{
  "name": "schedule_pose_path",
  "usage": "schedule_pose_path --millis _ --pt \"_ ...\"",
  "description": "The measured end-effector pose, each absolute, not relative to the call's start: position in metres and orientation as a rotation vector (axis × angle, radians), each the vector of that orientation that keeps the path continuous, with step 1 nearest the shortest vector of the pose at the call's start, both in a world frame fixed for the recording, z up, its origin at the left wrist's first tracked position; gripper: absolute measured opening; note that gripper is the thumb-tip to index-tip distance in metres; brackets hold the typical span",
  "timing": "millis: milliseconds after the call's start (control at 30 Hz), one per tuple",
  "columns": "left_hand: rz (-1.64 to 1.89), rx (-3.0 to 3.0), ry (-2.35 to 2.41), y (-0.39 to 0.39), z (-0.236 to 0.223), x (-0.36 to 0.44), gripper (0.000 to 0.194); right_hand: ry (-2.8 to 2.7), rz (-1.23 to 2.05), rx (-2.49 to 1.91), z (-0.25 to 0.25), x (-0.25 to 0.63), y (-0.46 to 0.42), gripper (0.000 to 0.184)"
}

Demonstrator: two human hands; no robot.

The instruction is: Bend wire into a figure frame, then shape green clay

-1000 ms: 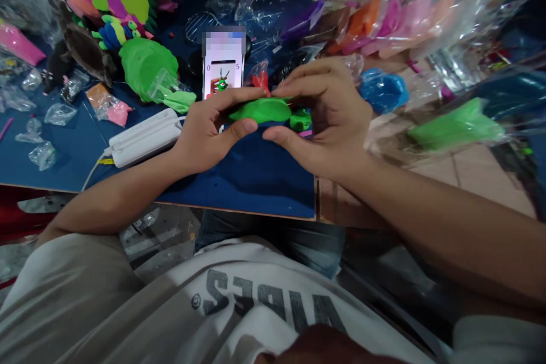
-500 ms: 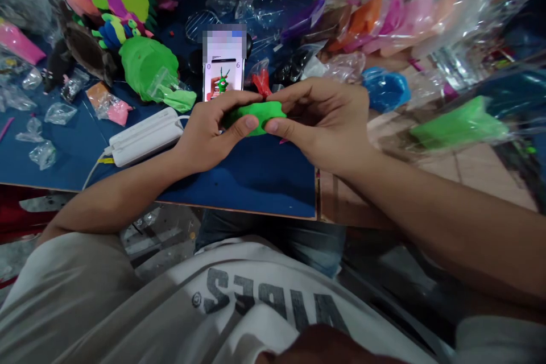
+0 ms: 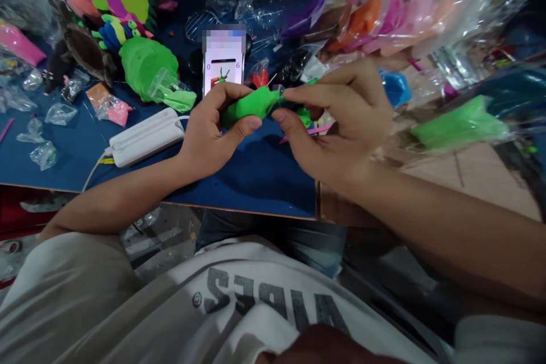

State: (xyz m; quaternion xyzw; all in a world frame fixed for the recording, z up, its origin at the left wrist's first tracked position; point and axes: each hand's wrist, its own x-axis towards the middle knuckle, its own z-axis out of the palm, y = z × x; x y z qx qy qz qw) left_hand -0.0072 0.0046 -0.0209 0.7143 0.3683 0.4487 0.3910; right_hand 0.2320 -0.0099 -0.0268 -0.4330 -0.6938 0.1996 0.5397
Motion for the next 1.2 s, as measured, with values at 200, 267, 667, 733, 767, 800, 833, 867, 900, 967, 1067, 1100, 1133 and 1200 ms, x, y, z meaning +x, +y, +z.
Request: schedule_pose_path --millis 200,267,667,733,767,800,833,867,900,967,1067,1100,1133,1200 --pt "1.157 1.980 0.940 0.006 -0.020 -0.013 0.060 -1.913 0.367 -0.976 -0.027 0.233 -0.020 0.041" --pt "1.109 1.983 0.940 0.005 -0.021 -0.014 0.062 -1.913 0.360 -0.931 -0.029 0.230 -0.020 0.039" --pt "1.114 2.262 0.751 0.019 -0.041 -0.020 0.072 -1.857 0.421 -0.962 -0.034 0.218 -0.023 0.041" --pt "1.182 2.283 0.746 0.017 -0.042 -0.019 0.073 -1.835 0.459 -0.947 -0.034 0.217 -0.023 0.040" --pt "1.206 2.282 0.743 0.016 -0.042 -0.018 0.074 -1.808 0.482 -0.935 -0.035 0.216 -0.023 0.041" --pt "1.224 2.275 0.737 0.014 -0.040 -0.017 0.074 -1.770 0.514 -0.924 -0.035 0.215 -0.023 0.041" --pt "1.236 2.267 0.726 0.012 -0.039 -0.015 0.075 -1.724 0.549 -0.912 -0.036 0.214 -0.023 0.041" --pt "1.242 2.267 0.704 0.011 -0.037 -0.014 0.075 -1.678 0.586 -0.897 -0.037 0.212 -0.023 0.041" --pt "1.266 2.279 0.656 0.011 -0.035 -0.013 0.077 -1.637 0.621 -0.884 -0.039 0.210 -0.023 0.041" --pt "1.280 2.340 0.535 0.013 -0.032 -0.011 0.083 -1.593 0.697 -0.876 -0.042 0.207 -0.023 0.040" --pt "1.253 2.463 0.365 0.021 -0.029 -0.008 0.090 -1.570 0.783 -0.868 -0.045 0.204 -0.023 0.042" --pt "1.249 2.488 0.327 0.023 -0.028 -0.007 0.087 -1.568 0.799 -0.867 -0.045 0.204 -0.023 0.043" --pt "1.250 2.508 0.308 0.024 -0.026 -0.007 0.085 -1.569 0.802 -0.863 -0.043 0.205 -0.023 0.043" --pt "1.290 2.486 0.350 0.023 -0.022 -0.008 0.084 -1.585 0.775 -0.837 -0.038 0.208 -0.021 0.040"
